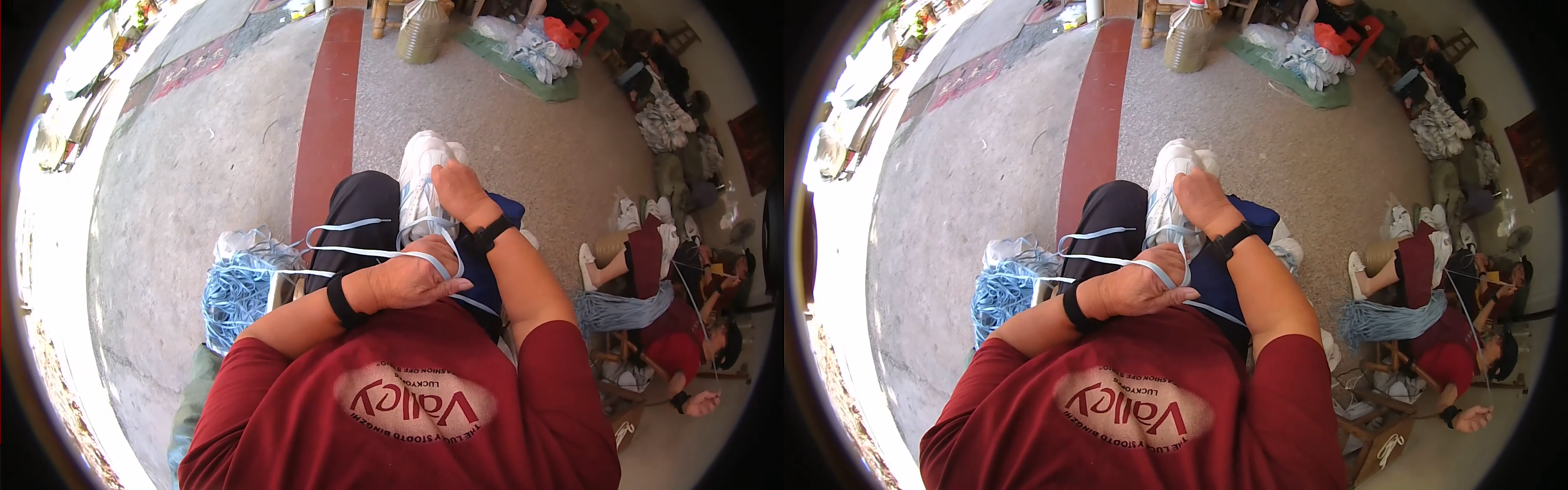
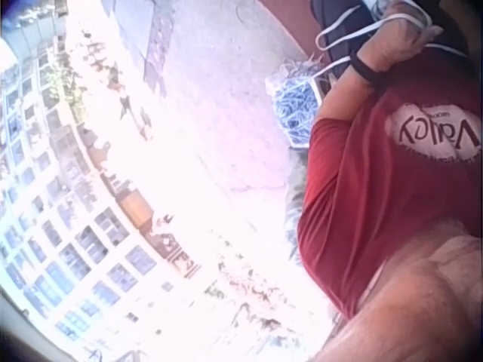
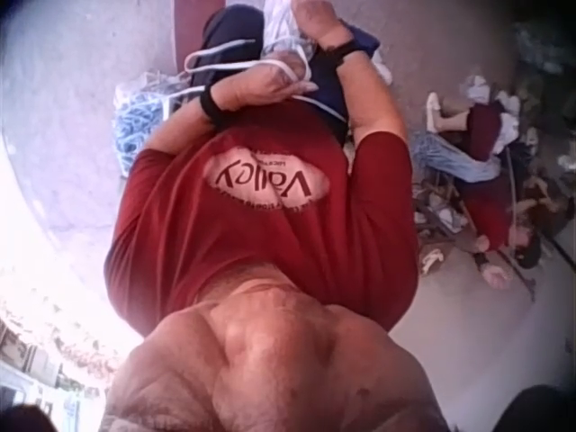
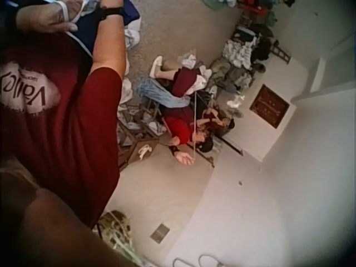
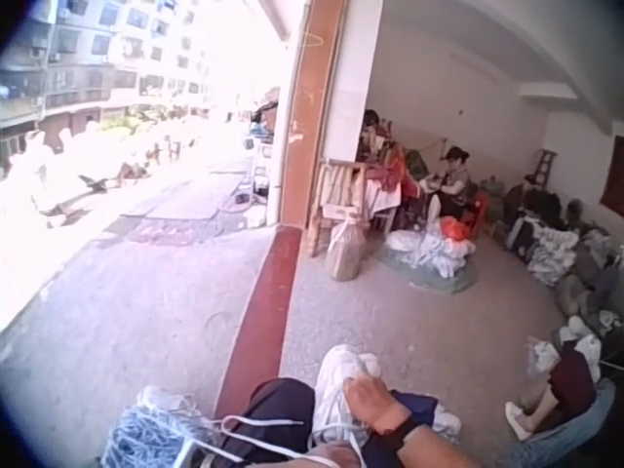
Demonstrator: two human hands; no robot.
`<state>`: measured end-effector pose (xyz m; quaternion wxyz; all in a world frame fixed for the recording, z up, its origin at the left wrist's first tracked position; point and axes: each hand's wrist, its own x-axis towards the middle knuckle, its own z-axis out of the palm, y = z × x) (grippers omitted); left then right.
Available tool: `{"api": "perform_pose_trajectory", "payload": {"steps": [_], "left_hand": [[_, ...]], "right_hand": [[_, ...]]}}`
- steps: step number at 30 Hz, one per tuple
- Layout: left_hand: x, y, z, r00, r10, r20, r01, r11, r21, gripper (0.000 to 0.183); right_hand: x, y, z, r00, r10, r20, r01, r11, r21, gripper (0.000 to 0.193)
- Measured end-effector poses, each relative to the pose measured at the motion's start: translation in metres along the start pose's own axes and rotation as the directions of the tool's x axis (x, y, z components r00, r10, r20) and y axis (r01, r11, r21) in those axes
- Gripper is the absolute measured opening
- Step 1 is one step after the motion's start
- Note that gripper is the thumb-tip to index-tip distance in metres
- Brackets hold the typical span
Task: Lacing a white sneaker by hand.
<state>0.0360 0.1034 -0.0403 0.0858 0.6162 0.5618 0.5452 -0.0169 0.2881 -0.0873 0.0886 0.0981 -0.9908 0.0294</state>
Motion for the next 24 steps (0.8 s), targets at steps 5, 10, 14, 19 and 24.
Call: {"api": "perform_pose_trajectory", "payload": {"steps": [5,10,14,19,24], "left_hand": [[0.001,-0.002,0.002,0.998,-0.052,0.02,0.052,0.999,0.004,0.033],[0.002,-0.005,0.005,0.996,-0.086,0.035,0.085,0.996,0.033,0.037],[0.002,-0.008,0.004,0.992,-0.115,0.05,0.114,0.993,0.034,0.037],[0.006,-0.006,0.0,0.994,-0.102,0.028,0.101,0.993,0.057,0.037],[0.005,-0.008,-0.007,0.997,-0.078,-0.008,0.078,0.995,0.068,0.037]], "right_hand": [[0.0,0.001,-0.013,0.989,-0.122,0.082,0.12,0.992,0.022,0.009],[-0.002,-0.015,-0.005,0.998,-0.028,0.052,0.032,0.996,-0.079,0.012],[-0.005,-0.014,-0.004,1.0,-0.009,0.019,0.01,0.998,-0.065,0.012],[-0.006,-0.006,-0.003,0.997,-0.073,-0.007,0.073,0.997,0.0,0.01],[-0.008,0.0,-0.002,0.994,-0.049,-0.093,0.056,0.995,0.077,0.008]]}}
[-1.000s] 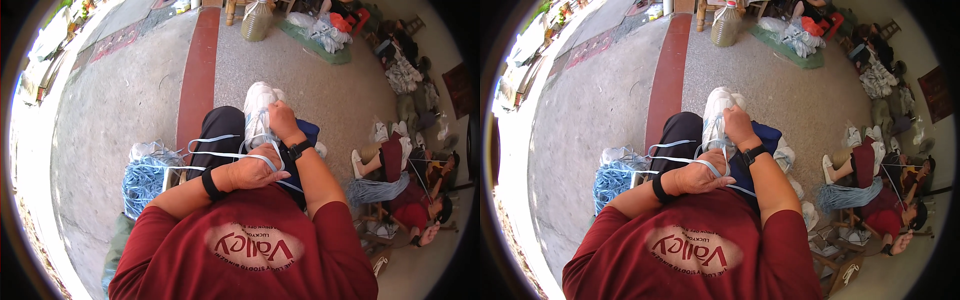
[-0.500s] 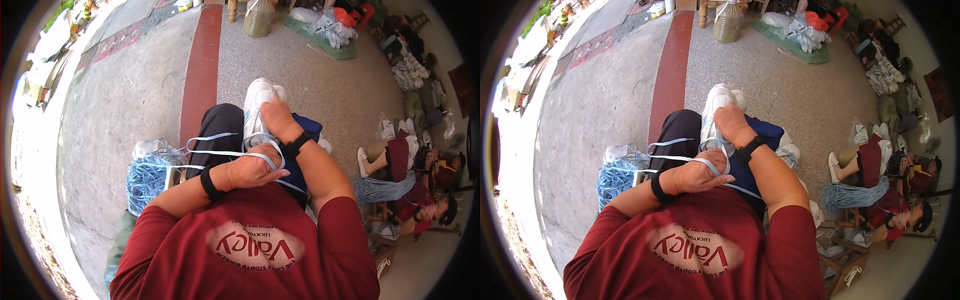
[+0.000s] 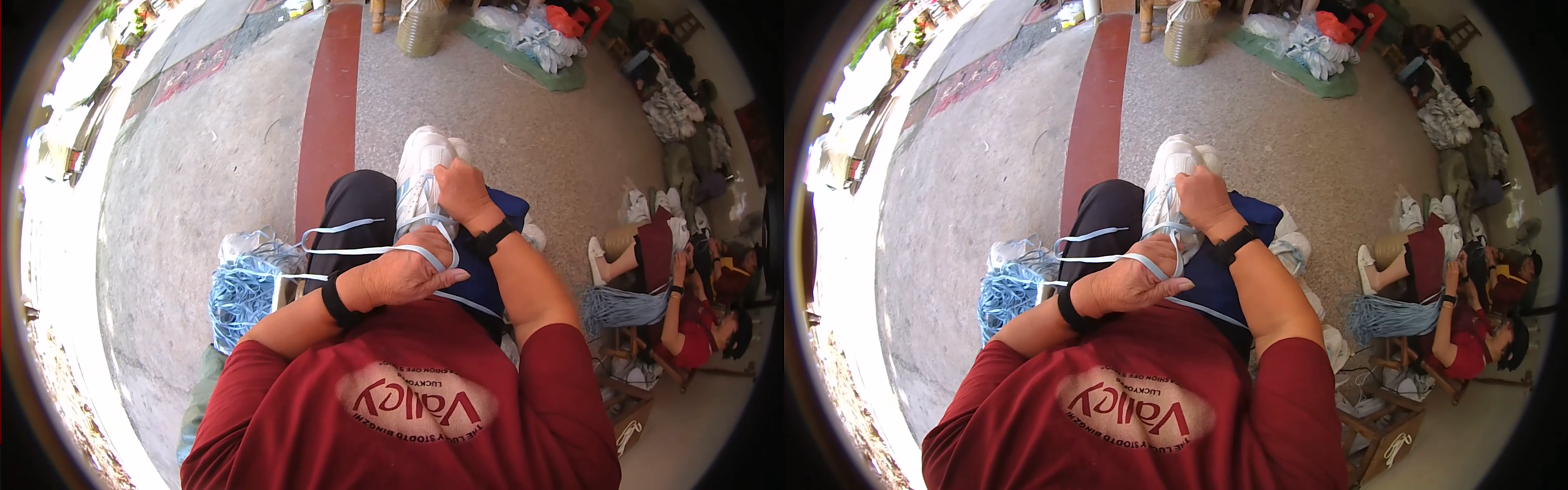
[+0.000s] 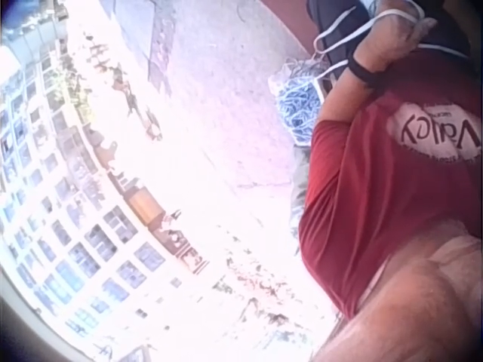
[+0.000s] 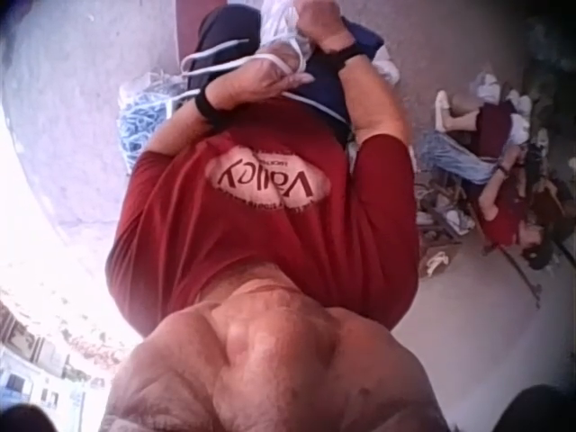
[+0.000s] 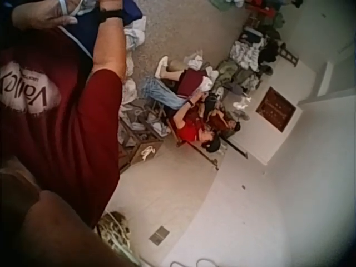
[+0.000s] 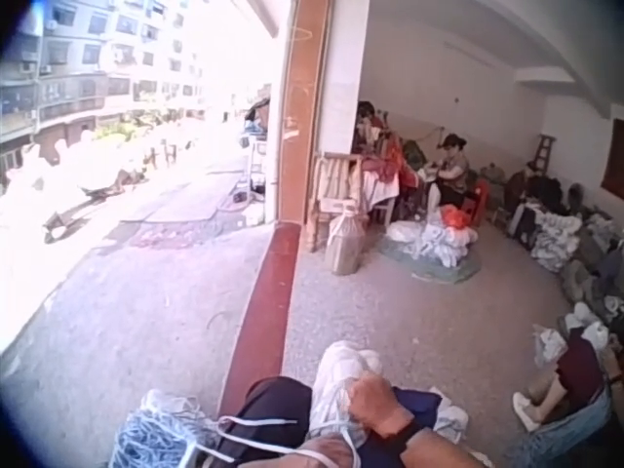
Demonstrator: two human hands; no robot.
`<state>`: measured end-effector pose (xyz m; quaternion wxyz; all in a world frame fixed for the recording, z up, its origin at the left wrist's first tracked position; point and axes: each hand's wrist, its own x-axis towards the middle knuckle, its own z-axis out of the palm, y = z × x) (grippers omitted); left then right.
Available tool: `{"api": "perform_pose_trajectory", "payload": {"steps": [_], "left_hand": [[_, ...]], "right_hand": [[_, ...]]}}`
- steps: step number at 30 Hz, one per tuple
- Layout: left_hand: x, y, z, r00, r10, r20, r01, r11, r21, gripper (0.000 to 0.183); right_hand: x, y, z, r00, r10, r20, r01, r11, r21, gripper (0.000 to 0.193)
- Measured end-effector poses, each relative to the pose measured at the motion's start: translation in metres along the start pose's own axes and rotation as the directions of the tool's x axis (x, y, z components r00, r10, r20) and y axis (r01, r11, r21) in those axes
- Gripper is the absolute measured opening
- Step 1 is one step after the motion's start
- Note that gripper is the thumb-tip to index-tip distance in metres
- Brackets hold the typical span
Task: Lacing a white sneaker by hand.
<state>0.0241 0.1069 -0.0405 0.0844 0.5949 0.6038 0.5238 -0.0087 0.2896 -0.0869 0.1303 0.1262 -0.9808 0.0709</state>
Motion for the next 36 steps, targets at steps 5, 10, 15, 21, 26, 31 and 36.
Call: {"api": "perform_pose_trajectory", "payload": {"steps": [5,10,15,21,26,31,36], "left_hand": [[-0.001,0.001,-0.001,0.999,0.05,-0.011,-0.05,0.998,-0.023,0.037],[0.005,0.001,0.004,0.992,0.106,0.063,-0.1,0.991,-0.086,0.035],[0.008,0.012,-0.004,0.983,0.179,-0.04,-0.182,0.979,-0.094,0.026],[0.019,0.047,-0.005,0.928,0.36,0.099,-0.348,0.93,-0.119,0.022],[0.021,0.065,0.002,0.909,0.385,0.161,-0.367,0.921,-0.133,0.024],[0.028,0.078,0.007,0.893,0.394,0.217,-0.355,0.914,-0.196,0.027],[0.025,0.085,-0.002,0.891,0.37,0.261,-0.35,0.929,-0.123,0.026]], "right_hand": [[-0.004,0.012,0.018,0.953,0.267,-0.14,-0.268,0.963,0.013,0.008],[-0.007,0.027,0.014,0.943,0.321,-0.09,-0.273,0.897,0.347,0.005],[-0.033,0.004,-0.006,0.918,0.394,-0.048,-0.282,0.732,0.621,0.014],[-0.042,-0.018,-0.005,0.901,0.401,-0.164,-0.162,0.663,0.73,0.014],[-0.065,-0.015,0.004,0.79,0.607,0.085,-0.302,0.264,0.916,0.013],[-0.059,-0.061,-0.003,0.871,0.367,-0.327,0.0,0.665,0.747,0.016],[-0.074,-0.046,-0.012,0.934,0.177,-0.312,0.06,0.781,0.621,0.01]]}}
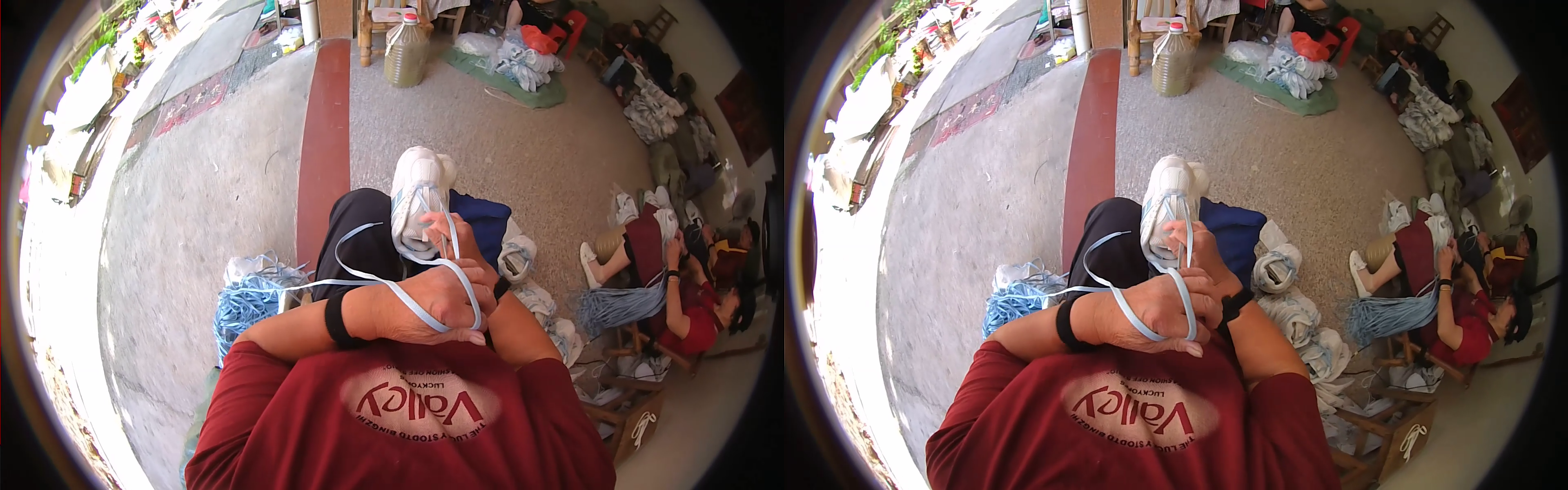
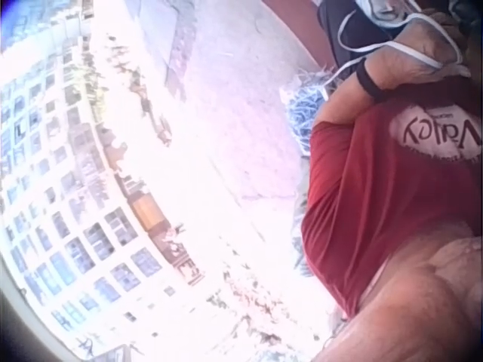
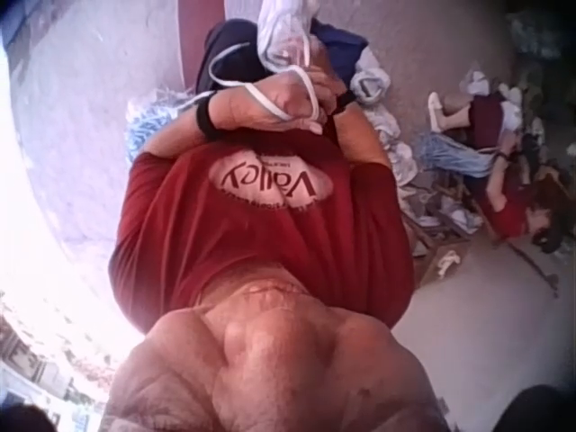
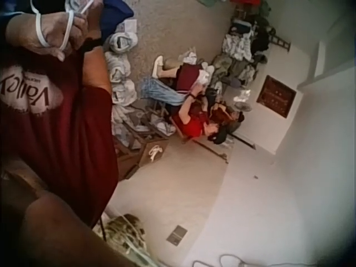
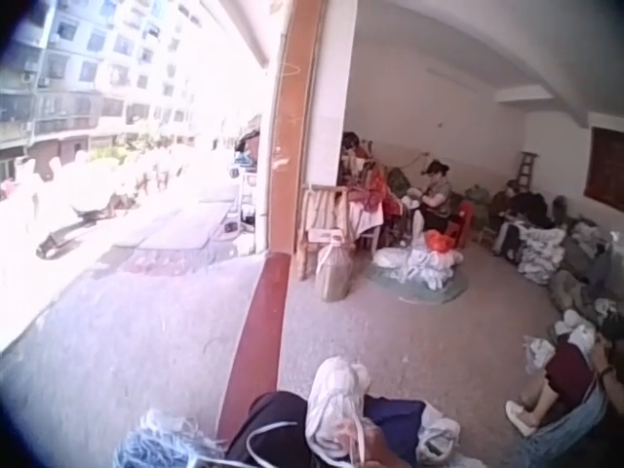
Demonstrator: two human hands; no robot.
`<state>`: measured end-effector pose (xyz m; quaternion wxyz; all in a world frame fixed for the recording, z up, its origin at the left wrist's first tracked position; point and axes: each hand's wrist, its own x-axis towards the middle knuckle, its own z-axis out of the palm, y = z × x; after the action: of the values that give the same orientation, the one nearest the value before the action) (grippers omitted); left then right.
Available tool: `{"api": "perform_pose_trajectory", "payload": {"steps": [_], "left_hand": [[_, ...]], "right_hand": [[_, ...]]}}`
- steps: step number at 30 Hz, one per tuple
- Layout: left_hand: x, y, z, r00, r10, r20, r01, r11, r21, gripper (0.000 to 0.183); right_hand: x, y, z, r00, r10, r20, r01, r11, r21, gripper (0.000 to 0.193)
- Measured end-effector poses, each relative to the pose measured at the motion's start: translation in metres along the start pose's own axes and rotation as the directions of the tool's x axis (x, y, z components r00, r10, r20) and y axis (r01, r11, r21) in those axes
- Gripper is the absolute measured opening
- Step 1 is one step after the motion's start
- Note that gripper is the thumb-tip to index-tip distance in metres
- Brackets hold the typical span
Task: Lacing a white sneaker by hand.
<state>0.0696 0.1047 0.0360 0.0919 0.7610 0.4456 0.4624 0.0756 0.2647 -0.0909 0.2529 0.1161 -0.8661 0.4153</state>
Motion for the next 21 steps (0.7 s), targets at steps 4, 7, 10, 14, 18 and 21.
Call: {"api": "perform_pose_trajectory", "payload": {"steps": [4,7,10,14,18,21], "left_hand": [[-0.027,0.017,-0.041,0.991,-0.107,-0.08,0.116,0.988,0.107,0.033],[-0.086,0.037,-0.055,0.775,-0.569,-0.275,0.414,0.785,-0.461,0.044],[-0.158,0.037,-0.063,0.637,-0.642,-0.426,0.277,0.707,-0.651,0.05],[-0.256,0.034,-0.07,0.179,-0.664,-0.726,-0.407,0.622,-0.669,0.047],[-0.407,0.009,-0.055,-0.322,-0.773,-0.546,-0.378,0.634,-0.675,0.043],[-0.478,-0.004,-0.03,-0.63,-0.762,-0.151,-0.161,0.318,-0.934,0.037]], "right_hand": [[-0.019,0.009,-0.055,0.933,0.351,-0.081,-0.297,0.877,0.378,0.019],[-0.048,0.033,-0.091,0.68,0.697,-0.226,-0.184,0.461,0.868,0.033],[-0.074,0.043,-0.108,0.61,0.771,-0.183,-0.167,0.35,0.922,0.033],[-0.134,0.079,-0.142,0.39,0.892,-0.23,0.046,0.23,0.972,0.03],[-0.204,0.107,-0.198,0.122,0.991,-0.047,-0.542,0.106,0.834,0.019],[-0.198,0.093,-0.206,-0.092,0.987,0.133,-0.99,-0.105,0.092,0.013]]}}
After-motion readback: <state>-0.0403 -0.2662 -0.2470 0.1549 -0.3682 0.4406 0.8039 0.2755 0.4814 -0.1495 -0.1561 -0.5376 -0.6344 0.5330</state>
